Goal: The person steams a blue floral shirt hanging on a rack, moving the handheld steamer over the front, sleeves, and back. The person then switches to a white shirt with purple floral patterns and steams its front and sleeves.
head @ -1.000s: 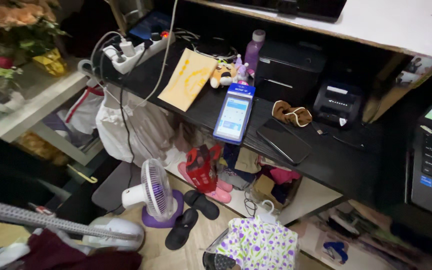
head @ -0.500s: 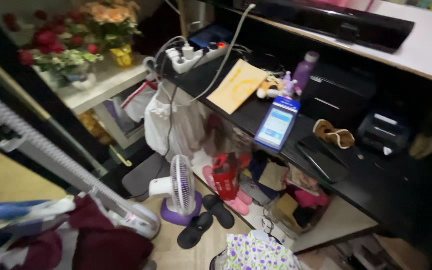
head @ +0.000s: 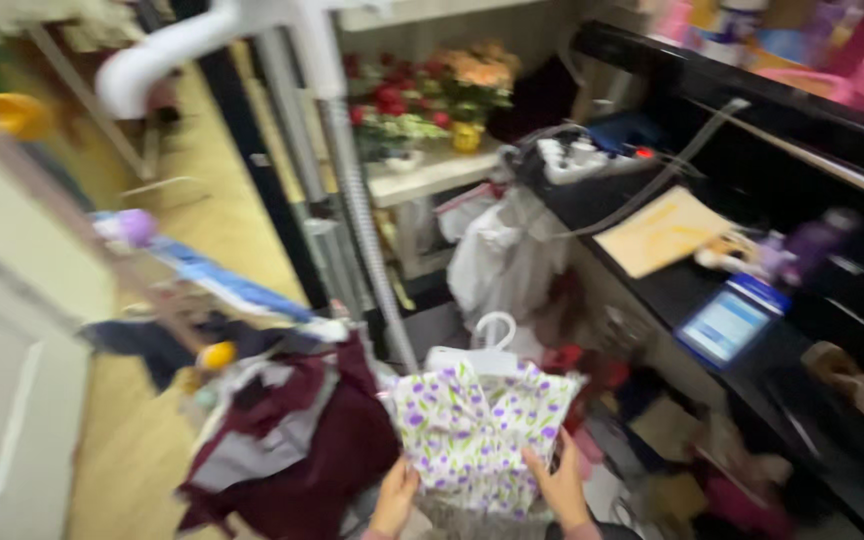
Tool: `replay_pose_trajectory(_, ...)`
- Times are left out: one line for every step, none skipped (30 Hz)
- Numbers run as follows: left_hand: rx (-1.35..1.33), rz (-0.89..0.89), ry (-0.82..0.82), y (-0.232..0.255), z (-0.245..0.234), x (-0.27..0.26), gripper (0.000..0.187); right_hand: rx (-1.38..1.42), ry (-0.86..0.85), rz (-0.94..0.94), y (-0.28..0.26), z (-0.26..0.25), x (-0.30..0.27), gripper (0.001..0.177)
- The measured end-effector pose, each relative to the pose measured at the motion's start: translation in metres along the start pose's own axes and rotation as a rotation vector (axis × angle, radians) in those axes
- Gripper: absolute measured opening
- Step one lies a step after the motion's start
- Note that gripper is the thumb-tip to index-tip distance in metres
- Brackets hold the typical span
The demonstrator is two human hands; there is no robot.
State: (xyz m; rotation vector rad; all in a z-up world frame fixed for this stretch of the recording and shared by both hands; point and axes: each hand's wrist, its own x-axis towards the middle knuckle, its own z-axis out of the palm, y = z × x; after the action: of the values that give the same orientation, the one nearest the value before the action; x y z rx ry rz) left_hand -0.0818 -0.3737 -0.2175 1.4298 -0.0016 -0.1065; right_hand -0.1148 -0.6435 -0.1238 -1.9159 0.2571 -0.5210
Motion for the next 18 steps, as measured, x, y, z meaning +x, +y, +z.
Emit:
replay_pose_trajectory(-0.025,0.046,0.005,0.014,-0.017,0.001,0.044,0.224,-0.215,0.053,-0.008,0.011,0.008,0.055)
replay_pose_trajectory(-0.04,0.09,0.01,0.029,-0.033,0.002,0.044,0.338,-0.289,0.139,-0.016,0.025,0.011,0.05)
replay_pose_trajectory(-0.048,0.137,0.017,0.046,-0.047,0.005,0.045,0.448,-0.365,0.224,-0.026,0.041,0.015,0.048)
replay_pose_trajectory(-0.054,0.19,0.03,0.064,-0.062,0.007,0.045,0.554,-0.445,0.312,-0.038,0.056,0.019,0.047)
replay_pose_trajectory(-0.032,0.227,0.046,0.085,-0.077,0.009,0.045,0.547,-0.423,0.261,-0.051,0.069,0.022,0.046)
replay_pose_trajectory(-0.009,0.263,0.063,0.108,-0.094,0.01,0.044,0.541,-0.401,0.21,-0.067,0.082,0.028,0.046)
replay_pose_trajectory(0.017,0.294,0.078,0.132,-0.111,0.01,0.044,0.538,-0.376,0.165,-0.085,0.095,0.031,0.046)
replay_pose_trajectory(0.212,0.269,0.173,0.158,-0.129,0.007,0.035,0.475,-0.348,0.156,-0.107,0.111,0.039,0.045)
replay_pose_trajectory(0.406,0.228,0.263,0.184,-0.146,0.001,0.028,0.491,-0.355,0.138,-0.13,0.121,0.041,0.045)
replay_pose_trajectory(0.496,0.304,0.306,0.212,-0.165,-0.004,0.026,0.535,-0.373,0.113,-0.156,0.132,0.046,0.044)
replay_pose_trajectory(0.588,0.378,0.341,0.242,-0.184,-0.006,0.024,0.602,-0.399,0.088,-0.184,0.142,0.053,0.044)
replay_pose_trajectory(0.581,0.558,0.36,0.27,-0.199,-0.007,0.029,0.671,-0.444,0.06,-0.214,0.151,0.059,0.044)
replay_pose_trajectory(0.574,0.742,0.366,0.297,-0.211,-0.006,0.036,0.722,-0.48,0.033,-0.244,0.161,0.066,0.044)
replay_pose_trajectory(0.512,0.61,0.383,0.322,-0.222,-0.006,0.03,0.764,-0.518,0.001,-0.276,0.171,0.075,0.045)
replay_pose_trajectory(0.449,0.479,0.391,0.347,-0.233,-0.004,0.025,0.792,-0.557,-0.024,-0.308,0.183,0.084,0.045)
replay_pose_trajectory(0.517,0.534,0.45,0.373,-0.246,0.001,0.027,0.82,-0.596,-0.05,-0.34,0.195,0.093,0.046)
replay_pose_trajectory(0.585,0.59,0.505,0.398,-0.258,0.007,0.028,0.832,-0.622,-0.056,-0.368,0.205,0.101,0.044)
replay_pose_trajectory(0.486,0.639,0.465,0.42,-0.268,0.013,0.024,0.844,-0.648,-0.061,-0.394,0.216,0.108,0.043)
